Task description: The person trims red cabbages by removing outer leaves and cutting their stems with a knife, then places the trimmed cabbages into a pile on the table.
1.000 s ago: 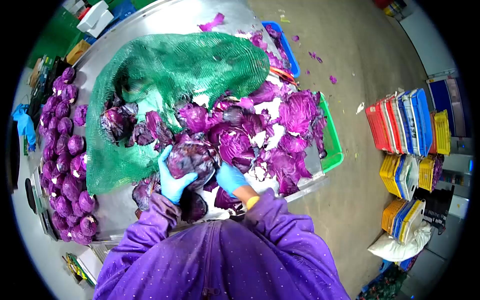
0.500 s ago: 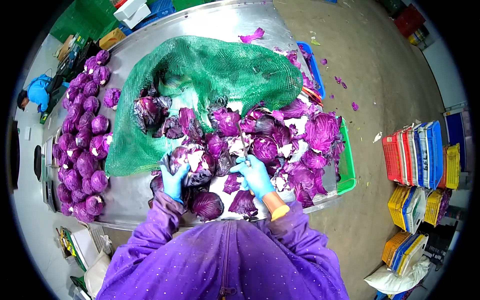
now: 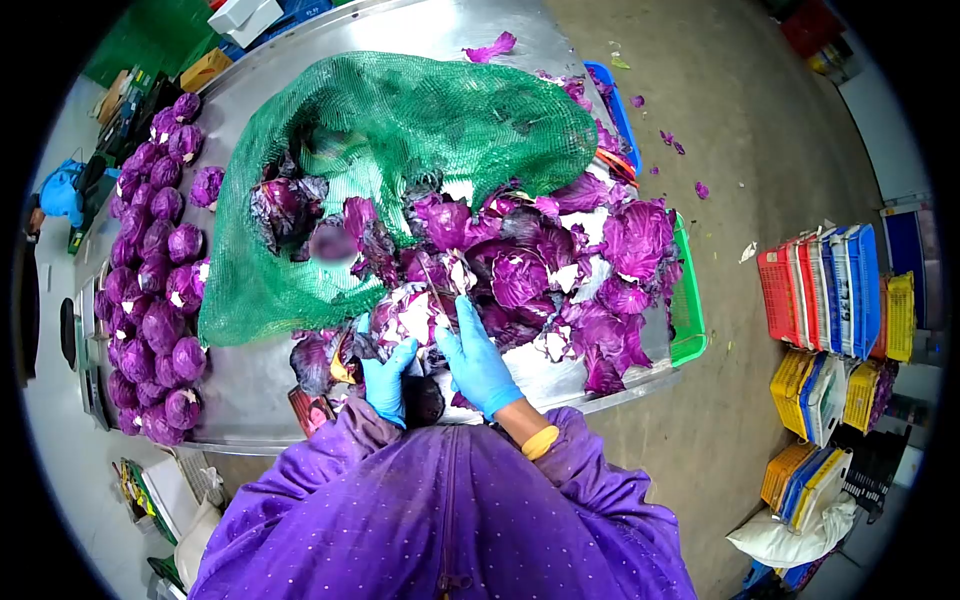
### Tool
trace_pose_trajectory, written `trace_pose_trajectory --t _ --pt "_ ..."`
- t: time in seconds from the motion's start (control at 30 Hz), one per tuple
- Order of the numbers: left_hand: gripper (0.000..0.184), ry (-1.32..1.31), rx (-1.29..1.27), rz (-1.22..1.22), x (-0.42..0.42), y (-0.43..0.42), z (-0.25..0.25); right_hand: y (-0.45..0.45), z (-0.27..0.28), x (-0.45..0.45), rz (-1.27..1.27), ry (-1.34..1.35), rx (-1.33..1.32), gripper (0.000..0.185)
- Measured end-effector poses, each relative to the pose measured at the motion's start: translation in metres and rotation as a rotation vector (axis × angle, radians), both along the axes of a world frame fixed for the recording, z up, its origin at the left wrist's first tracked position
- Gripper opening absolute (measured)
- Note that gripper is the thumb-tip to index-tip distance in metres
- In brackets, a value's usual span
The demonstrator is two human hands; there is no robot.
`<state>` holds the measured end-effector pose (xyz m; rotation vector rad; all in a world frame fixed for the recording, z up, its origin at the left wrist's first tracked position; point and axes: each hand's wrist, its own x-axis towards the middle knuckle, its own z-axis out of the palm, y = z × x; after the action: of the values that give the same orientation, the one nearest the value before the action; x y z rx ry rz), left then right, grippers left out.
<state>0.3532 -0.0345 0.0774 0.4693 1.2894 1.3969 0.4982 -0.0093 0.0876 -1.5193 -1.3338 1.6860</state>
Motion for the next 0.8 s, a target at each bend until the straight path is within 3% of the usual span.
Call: trace_pose_trajectory --t 0.07,0.3,0.4,0.5,0.57,0.63,0.67,0.7,0.8 --pt "0.064 0.010 -0.004 0.029 -0.002 -0.003 -0.010 0.000 -0.004 -0.002 0.066 -0.116 0.150 0.072" --pt "0.073 0.054 -0.044 0.089 0.002 -0.005 -0.018 -0.004 -0.003 -0.011 0.029 -0.232 0.204 0.068" --pt "0.076 0.172 -0.038 0.106 0.006 -0.007 -0.031 -0.006 -0.024 -0.010 -0.010 -0.366 0.411 0.064" --pt "0.079 0.149 -0.049 0.082 0.009 -0.007 -0.034 -0.001 -0.022 0.003 -0.143 -0.179 0.150 0.049" --pt "0.078 0.168 -0.022 0.060 0.003 -0.008 -0.032 0.015 -0.037 0.040 -0.426 -0.042 -0.390 0.031" --pt "0.082 0.115 0.024 0.090 -0.005 -0.008 -0.033 0.012 -0.052 0.050 -0.353 -0.007 -0.316 0.023" --pt "0.078 0.302 0.016 0.005 -0.017 -0.011 -0.046 0.009 -0.060 0.051 -0.336 0.012 -0.272 0.029" --pt "0.076 0.082 -0.057 -0.022 -0.023 -0.010 -0.046 0.012 -0.057 0.052 -0.335 0.041 -0.282 0.025" --pt "0.079 -0.057 0.011 -0.083 -0.033 0.004 -0.031 0.010 -0.048 0.064 -0.350 0.071 -0.311 0.022"
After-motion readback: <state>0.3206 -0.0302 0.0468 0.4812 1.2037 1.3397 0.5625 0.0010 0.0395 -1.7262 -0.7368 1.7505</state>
